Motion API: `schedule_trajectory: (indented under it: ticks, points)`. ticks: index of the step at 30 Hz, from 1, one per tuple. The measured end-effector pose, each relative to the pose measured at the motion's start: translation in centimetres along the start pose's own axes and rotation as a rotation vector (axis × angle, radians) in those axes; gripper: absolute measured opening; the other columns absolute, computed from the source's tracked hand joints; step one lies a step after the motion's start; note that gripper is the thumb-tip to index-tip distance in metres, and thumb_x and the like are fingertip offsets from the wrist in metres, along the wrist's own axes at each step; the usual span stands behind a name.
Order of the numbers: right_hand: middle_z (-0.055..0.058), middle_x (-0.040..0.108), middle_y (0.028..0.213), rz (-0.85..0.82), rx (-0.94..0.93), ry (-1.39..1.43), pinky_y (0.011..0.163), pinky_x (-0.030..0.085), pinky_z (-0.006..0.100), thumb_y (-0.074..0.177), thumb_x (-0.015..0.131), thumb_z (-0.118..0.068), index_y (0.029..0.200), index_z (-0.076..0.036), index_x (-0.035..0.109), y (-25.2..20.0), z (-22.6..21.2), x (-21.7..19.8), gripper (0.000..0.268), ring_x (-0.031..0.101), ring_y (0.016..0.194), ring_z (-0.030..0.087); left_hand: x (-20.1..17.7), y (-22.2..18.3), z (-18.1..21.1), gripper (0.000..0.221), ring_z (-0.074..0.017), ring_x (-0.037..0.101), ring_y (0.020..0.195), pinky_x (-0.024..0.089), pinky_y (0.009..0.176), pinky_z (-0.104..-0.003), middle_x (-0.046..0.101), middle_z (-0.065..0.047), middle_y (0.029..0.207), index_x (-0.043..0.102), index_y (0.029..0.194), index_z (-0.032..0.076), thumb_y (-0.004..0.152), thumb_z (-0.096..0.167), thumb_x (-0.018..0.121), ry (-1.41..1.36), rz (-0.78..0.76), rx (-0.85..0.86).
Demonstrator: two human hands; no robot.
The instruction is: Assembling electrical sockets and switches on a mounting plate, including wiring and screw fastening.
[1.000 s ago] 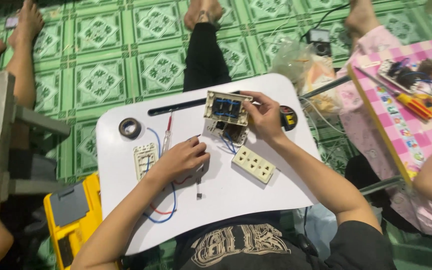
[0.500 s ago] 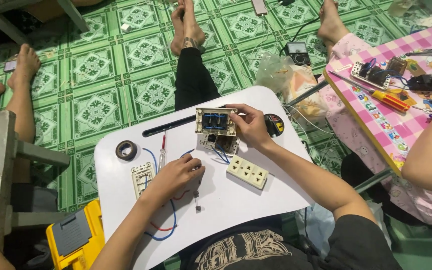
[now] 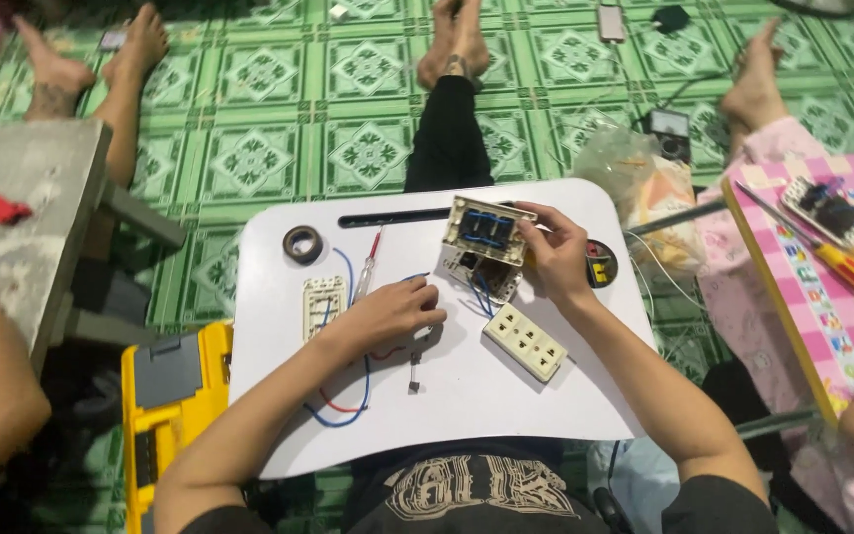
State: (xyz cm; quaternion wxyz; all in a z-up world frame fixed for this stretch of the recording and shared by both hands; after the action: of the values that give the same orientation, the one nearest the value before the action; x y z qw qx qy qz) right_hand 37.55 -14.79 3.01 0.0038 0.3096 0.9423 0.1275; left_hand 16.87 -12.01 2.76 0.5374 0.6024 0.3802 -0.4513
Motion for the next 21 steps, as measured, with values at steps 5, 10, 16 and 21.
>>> schedule_trajectory:
  ticks: [5,10,16,21]
  points:
    - [0.013,0.071,0.105,-0.021,0.002,-0.037,0.080,0.062,0.035,0.100,0.064,-0.001,0.128,-0.002,0.069,0.6,1.6,-1.1,0.028,0.071,0.090,0.019,1.2,-0.3,0.2,0.019,-0.0212,0.059,0.086,0.055,0.073,-0.028,0.061,-0.006,0.086,0.062,0.099,0.016,0.086,0.006,0.071,0.057,-0.056,-0.018]
    - [0.015,0.070,0.105,-0.005,-0.036,-0.044,0.084,0.062,0.037,0.101,0.064,-0.001,0.128,0.001,0.068,0.4,0.7,-1.0,0.027,0.073,0.093,0.022,2.3,-0.5,-0.3,0.028,-0.0228,0.061,0.091,0.054,0.078,-0.028,0.063,-0.009,0.094,0.057,0.107,0.013,0.086,-0.002,0.068,-0.018,-0.193,-0.071]
    - [0.014,0.067,0.106,-0.001,-0.078,-0.087,0.086,0.062,0.039,0.103,0.061,0.003,0.132,0.002,0.066,1.7,3.3,-3.0,0.029,0.071,0.095,0.022,2.2,-2.0,-5.6,0.036,-0.0320,0.064,0.100,0.058,0.083,-0.041,0.060,-0.014,0.109,0.060,0.110,0.011,0.081,0.016,0.080,-0.406,-0.025,-0.314]
    - [0.011,0.067,0.102,0.020,-0.067,-0.062,0.086,0.061,0.033,0.102,0.062,0.002,0.130,0.000,0.068,1.6,2.6,-2.7,0.028,0.070,0.092,0.017,-2.3,-9.5,-15.8,0.025,-0.0292,0.063,0.091,0.061,0.068,-0.034,0.055,-0.016,0.096,0.067,0.102,0.001,0.081,-0.011,0.071,0.122,0.055,-0.856]
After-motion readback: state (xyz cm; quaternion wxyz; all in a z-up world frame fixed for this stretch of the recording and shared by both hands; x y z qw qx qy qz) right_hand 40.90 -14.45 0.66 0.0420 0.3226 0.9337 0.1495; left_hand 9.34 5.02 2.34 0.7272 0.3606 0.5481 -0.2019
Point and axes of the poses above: each hand's wrist, its own y-axis towards the middle knuckle, its own x-axis out of the palm, z = x × y, the point moved 10 cm from there along y, towards the middle knuckle
